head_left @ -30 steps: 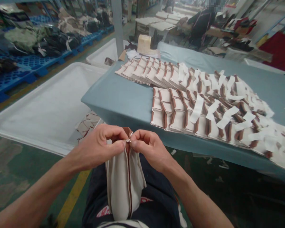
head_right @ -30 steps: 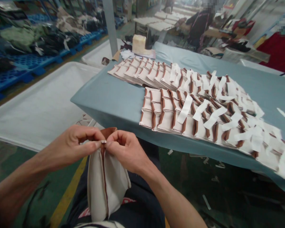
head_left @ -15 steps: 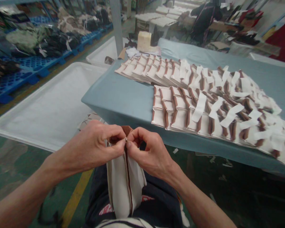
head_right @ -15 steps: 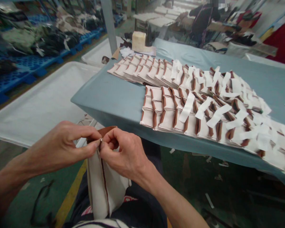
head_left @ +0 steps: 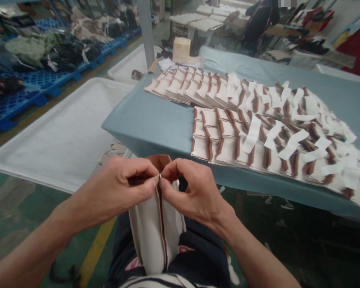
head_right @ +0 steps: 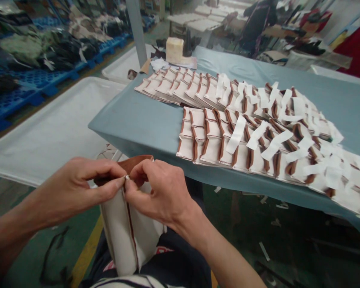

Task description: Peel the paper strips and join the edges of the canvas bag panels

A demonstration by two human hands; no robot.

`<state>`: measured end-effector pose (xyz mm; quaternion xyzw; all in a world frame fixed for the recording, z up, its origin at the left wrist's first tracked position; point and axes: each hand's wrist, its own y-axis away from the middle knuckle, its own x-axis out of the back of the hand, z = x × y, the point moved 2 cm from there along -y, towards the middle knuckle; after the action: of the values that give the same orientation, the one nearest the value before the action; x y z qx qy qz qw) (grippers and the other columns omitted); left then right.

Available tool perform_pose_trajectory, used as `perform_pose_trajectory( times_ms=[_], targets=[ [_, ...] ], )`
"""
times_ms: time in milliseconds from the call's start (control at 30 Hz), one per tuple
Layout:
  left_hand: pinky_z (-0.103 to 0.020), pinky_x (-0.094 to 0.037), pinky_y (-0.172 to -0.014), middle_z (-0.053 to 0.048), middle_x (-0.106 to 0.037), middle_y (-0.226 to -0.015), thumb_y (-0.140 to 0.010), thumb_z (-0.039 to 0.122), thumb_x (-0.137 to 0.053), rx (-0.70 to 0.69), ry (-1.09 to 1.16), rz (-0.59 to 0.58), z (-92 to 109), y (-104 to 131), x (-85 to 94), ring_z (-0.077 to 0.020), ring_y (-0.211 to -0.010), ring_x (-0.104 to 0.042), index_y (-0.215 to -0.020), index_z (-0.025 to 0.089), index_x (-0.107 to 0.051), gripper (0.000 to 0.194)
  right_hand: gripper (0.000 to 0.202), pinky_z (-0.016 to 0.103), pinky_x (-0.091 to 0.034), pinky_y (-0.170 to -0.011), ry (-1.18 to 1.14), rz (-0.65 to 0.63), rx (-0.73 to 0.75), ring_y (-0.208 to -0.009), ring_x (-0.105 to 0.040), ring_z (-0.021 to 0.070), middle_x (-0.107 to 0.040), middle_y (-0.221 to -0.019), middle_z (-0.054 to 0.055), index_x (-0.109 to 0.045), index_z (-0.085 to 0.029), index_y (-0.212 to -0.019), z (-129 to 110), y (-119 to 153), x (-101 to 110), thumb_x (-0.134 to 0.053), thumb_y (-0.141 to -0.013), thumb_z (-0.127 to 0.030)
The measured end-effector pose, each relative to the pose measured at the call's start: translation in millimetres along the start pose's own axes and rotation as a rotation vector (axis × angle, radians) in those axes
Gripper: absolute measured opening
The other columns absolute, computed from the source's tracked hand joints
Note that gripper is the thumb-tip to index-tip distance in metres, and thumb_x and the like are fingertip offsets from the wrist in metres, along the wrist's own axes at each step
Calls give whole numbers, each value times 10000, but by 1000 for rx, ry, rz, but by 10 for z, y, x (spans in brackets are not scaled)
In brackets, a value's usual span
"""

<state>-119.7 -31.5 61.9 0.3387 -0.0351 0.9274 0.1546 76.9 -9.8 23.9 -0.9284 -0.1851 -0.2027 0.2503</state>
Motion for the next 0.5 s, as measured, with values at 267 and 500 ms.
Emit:
perform_pose_trajectory(
  times_ms=[267,500],
  targets=[
    [-216,-368,-538,54,-632,-598,-918,273,-532,-127,-190,86,192,36,-16,-81,-524,-557,-683,185,-721,314,96,280,-480,-675,81,-110,-3,-680,-705,155,-786,-779,3,-673,-225,-855,-164,-48,121,-641,-938,-191],
    [-207,-438,-592,54,-694,-650,-899,267,-561,-25,43,164,73,87,-163,-113,-612,-633,-689,202,-727,276,118,255,-402,-572,-356,-152,-463,-589,-557,127,-608,-653,-43,-570,-237,-736,-115,-11,-12,-614,-830,-292]
  ],
)
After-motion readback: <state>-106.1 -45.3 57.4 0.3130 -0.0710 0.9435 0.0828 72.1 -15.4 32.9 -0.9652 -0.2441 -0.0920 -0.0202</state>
